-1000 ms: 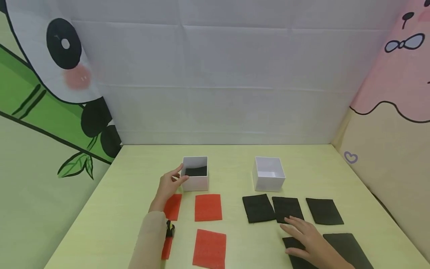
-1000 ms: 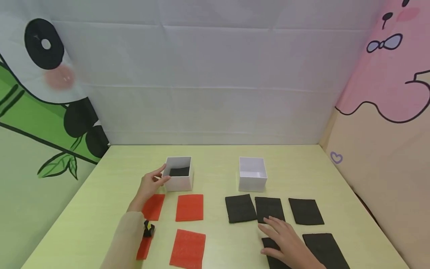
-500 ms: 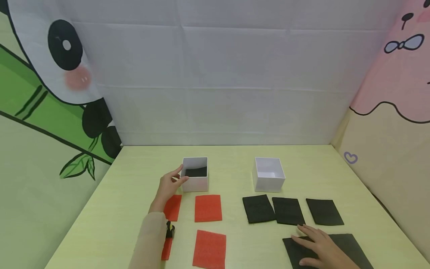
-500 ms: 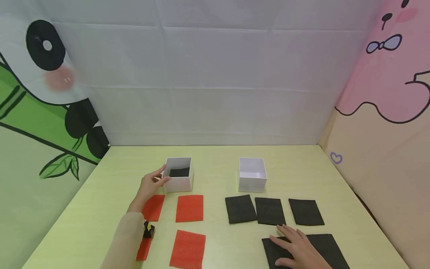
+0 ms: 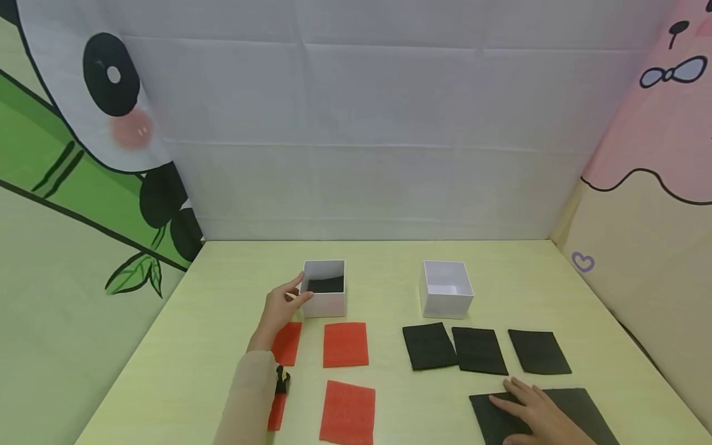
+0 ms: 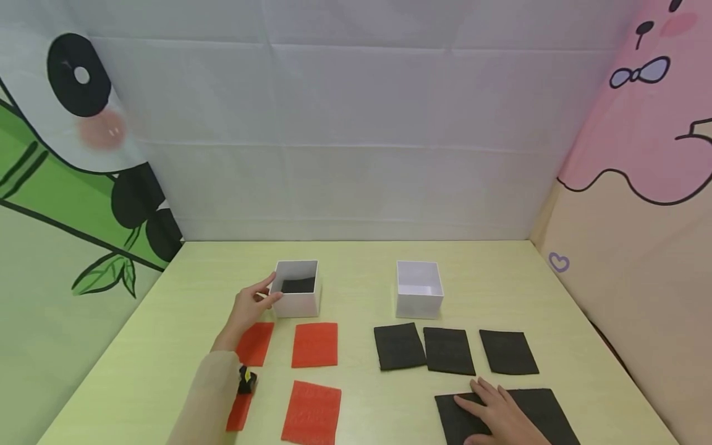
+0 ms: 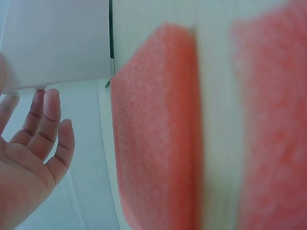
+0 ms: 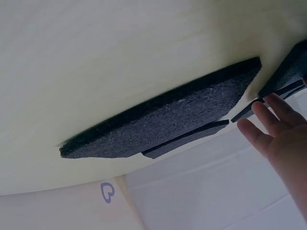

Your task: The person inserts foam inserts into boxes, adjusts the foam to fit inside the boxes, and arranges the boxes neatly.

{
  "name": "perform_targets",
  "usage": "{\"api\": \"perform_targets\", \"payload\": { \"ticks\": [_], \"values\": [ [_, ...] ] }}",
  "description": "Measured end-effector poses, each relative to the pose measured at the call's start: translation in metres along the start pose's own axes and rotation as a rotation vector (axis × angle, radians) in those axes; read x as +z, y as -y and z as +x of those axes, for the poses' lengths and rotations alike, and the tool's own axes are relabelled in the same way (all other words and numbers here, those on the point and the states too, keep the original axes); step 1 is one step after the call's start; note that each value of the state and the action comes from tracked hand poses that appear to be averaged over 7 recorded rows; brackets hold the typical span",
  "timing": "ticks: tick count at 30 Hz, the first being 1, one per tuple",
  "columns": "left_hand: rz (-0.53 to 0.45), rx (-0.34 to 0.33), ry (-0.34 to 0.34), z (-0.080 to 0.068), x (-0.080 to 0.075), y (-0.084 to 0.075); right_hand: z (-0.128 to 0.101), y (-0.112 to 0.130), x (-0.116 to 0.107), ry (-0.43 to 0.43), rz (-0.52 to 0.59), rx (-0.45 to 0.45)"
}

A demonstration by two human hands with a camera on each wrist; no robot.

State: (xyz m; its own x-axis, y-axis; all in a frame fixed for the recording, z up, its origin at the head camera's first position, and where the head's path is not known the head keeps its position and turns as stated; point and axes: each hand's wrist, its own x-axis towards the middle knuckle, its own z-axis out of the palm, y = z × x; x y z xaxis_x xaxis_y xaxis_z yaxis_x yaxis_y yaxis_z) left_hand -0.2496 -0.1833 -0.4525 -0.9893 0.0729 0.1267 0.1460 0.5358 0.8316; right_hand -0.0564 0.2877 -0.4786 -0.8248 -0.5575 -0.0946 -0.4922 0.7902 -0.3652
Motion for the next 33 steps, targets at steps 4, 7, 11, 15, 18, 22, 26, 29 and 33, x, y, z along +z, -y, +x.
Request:
{"api": "perform_targets", "payload": {
  "ticks": [4, 7, 11, 15, 18, 22, 26, 29, 33],
  "values": [
    [-0.005, -0.001, -0.002, 0.000, 0.001, 0.000, 0.003, 0.001, -0.003, 0.014, -0.051, 0.011],
    [-0.006, -0.002, -0.002, 0.000, 0.001, 0.001, 0.004, 0.002, -0.004, 0.009, -0.116, 0.001],
    [-0.010, -0.006, -0.001, 0.001, 0.001, 0.001, 0.005, 0.000, -0.005, -0.022, -0.144, -0.036],
    [-0.016, -0.019, 0.006, 0.000, 0.001, 0.001, 0.007, -0.003, -0.002, -0.101, -0.140, -0.101],
    [-0.016, -0.022, 0.007, 0.000, 0.001, 0.001, 0.008, -0.005, 0.001, -0.182, -0.130, -0.143],
    [-0.014, -0.016, 0.005, 0.000, 0.000, 0.001, 0.007, -0.003, 0.005, -0.259, -0.073, -0.147],
    [-0.016, -0.018, 0.005, -0.001, -0.001, 0.000, 0.007, 0.005, 0.004, -0.232, 0.035, 0.044],
    [-0.020, -0.019, 0.010, -0.001, -0.001, -0.001, 0.010, 0.011, 0.001, -0.182, 0.103, 0.278],
    [-0.020, -0.017, 0.013, -0.002, 0.000, -0.001, 0.015, 0.017, -0.003, -0.161, 0.131, 0.486]
  ]
}}
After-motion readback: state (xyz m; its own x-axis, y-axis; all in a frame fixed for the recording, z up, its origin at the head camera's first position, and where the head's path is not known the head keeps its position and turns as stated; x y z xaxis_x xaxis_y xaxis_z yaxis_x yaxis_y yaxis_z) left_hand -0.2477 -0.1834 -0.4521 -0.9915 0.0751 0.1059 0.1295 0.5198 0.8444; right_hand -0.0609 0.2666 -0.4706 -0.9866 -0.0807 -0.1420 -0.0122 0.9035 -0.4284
